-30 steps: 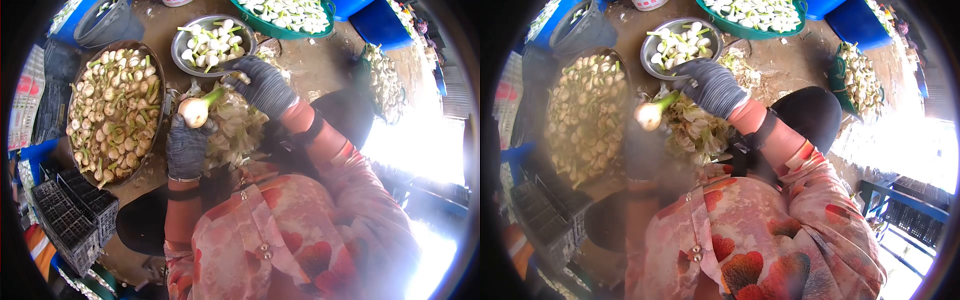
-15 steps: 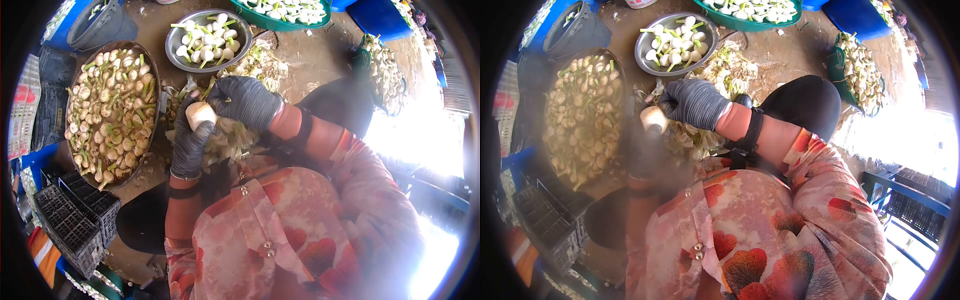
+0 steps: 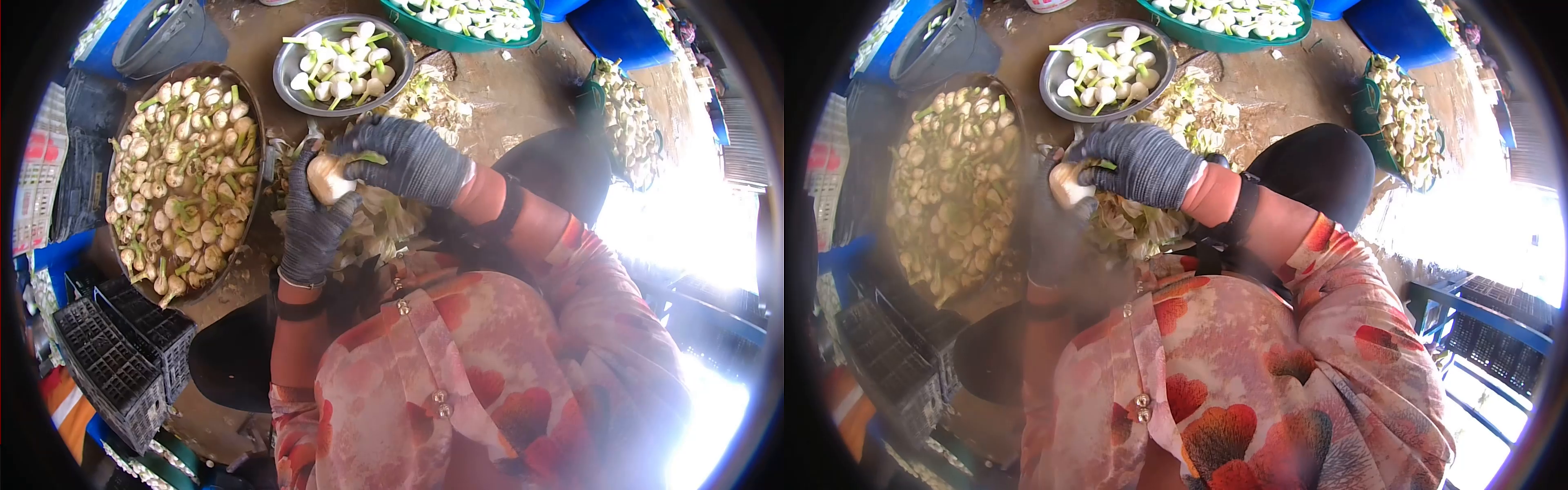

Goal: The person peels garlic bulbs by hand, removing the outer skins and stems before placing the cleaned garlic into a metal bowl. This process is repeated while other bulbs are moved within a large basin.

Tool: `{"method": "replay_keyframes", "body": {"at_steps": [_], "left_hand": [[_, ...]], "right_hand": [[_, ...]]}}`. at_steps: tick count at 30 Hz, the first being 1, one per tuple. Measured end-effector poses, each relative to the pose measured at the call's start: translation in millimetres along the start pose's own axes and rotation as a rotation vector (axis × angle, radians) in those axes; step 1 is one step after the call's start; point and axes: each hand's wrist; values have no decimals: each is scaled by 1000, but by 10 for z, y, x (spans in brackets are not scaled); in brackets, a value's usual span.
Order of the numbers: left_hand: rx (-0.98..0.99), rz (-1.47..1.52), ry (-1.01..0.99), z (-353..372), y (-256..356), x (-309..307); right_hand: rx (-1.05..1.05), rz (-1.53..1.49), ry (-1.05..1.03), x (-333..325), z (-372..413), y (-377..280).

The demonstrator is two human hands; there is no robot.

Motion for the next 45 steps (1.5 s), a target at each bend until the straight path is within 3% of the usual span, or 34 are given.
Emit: {"method": "replay_keyframes", "body": {"at_steps": [4, 5, 6, 8, 11, 14, 15, 18, 19, 22, 25, 28, 34, 35, 38, 39, 41, 45], "left_hand": [[54, -155, -146, 25, 195, -24], [67, -178, -189, 44, 264, -16], [81, -96, -188, 59, 186, -27], [89, 73, -122, 70, 74, -41], [58, 239, 61, 59, 178, 10], [28, 295, 77, 44, 133, -21], [14, 284, 73, 40, 112, -16], [-48, 160, 103, 16, 58, 4], [-183, 133, 65, 4, 53, -27], [-173, 66, 76, 33, -71, -27], [88, -156, 24, 43, -57, 4], [46, -140, 69, 41, 104, 79], [53, 16, 51, 54, 89, 28], [71, 124, 76, 49, 63, 30], [18, 102, 77, 8, 117, -17], [-16, 169, 97, 16, 71, -1], [-85, 305, 128, 32, -31, 51], [-81, 117, 48, 69, 54, 32]], "right_hand": [[405, -274, -70, 74, -58, 110], [393, -172, 27, 65, -99, 179], [545, -7, -9, 15, -143, 236], [680, 1, 26, 11, -161, 478], [451, -388, -62, 9, -68, 418], [499, -241, -465, -200, -53, -41], [177, 0, -406, -38, 3, 251], [316, 81, -240, -20, 67, -22], [211, 158, -157, 4, 87, -42], [285, -9, -65, 138, 148, 49], [503, -238, -78, 168, 174, 51], [449, -129, -86, 85, 164, -9], [707, -123, -99, -6, -29, 431], [654, -52, -62, -25, -2, 426], [276, -276, -60, -84, 21, 204], [193, -159, -101, -137, 22, 67], [174, 26, -109, -117, 47, -28], [217, 234, -109, -92, 69, -173]]}}
Point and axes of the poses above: each hand's wrist, its own z-axis away from the middle knuckle, its own x-axis out of the palm, y = z × x, and after that the axes turned 10 degrees about x, right-handed
